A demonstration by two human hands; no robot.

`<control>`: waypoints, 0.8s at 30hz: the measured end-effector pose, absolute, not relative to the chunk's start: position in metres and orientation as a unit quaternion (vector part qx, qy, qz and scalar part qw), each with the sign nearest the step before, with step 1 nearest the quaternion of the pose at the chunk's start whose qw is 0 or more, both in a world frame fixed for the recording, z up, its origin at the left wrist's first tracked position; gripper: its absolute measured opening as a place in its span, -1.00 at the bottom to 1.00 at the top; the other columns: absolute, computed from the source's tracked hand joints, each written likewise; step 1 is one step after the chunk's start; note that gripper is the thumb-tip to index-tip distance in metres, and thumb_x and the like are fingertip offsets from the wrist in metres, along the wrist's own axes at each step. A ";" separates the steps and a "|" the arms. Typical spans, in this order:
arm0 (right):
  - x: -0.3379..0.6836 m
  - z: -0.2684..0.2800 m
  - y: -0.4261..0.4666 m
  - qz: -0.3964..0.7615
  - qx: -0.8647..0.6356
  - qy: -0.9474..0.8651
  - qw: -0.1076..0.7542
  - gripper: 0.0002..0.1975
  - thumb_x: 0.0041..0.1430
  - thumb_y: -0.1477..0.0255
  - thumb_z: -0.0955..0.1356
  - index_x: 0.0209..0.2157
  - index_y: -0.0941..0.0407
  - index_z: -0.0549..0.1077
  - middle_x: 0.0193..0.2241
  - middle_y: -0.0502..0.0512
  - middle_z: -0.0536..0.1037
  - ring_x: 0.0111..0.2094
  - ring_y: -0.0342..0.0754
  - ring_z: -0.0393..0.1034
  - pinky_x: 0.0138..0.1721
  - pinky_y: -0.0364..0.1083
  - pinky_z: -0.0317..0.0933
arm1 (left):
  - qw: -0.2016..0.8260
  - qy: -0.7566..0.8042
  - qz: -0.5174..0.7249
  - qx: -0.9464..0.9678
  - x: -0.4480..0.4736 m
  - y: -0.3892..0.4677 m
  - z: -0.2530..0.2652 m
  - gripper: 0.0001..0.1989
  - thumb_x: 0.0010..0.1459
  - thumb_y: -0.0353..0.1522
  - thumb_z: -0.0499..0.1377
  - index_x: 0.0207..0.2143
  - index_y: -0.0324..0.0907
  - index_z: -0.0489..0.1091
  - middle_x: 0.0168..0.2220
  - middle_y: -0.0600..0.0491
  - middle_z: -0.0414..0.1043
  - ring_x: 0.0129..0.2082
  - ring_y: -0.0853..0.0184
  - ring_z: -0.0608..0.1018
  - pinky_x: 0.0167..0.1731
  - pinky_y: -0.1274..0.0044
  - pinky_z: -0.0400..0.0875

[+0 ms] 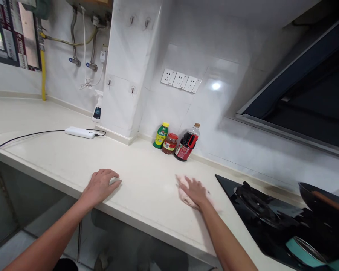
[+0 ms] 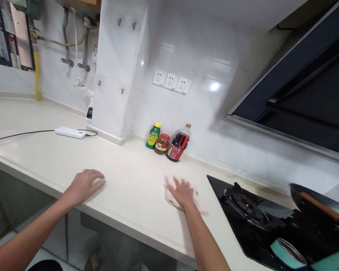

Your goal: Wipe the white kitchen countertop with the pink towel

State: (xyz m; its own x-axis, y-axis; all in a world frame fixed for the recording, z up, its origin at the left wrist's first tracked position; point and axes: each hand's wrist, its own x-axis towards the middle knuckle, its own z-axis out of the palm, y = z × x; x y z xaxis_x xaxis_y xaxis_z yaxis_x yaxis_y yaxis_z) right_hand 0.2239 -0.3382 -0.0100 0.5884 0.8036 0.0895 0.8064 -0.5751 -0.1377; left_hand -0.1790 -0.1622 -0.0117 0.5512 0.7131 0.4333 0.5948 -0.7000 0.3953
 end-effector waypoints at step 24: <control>0.425 -0.017 -0.370 -0.281 -0.878 -0.378 0.085 -0.56 0.37 0.40 0.11 0.19 0.17 0.31 0.20 0.41 0.27 0.23 0.27 0.09 0.24 0.29 -0.10 | 0.081 0.406 0.301 0.859 -0.189 -0.129 -0.034 -0.54 0.09 0.14 0.08 -0.19 0.15 0.57 -0.07 0.23 0.62 0.02 0.19 0.55 0.10 0.34 0.42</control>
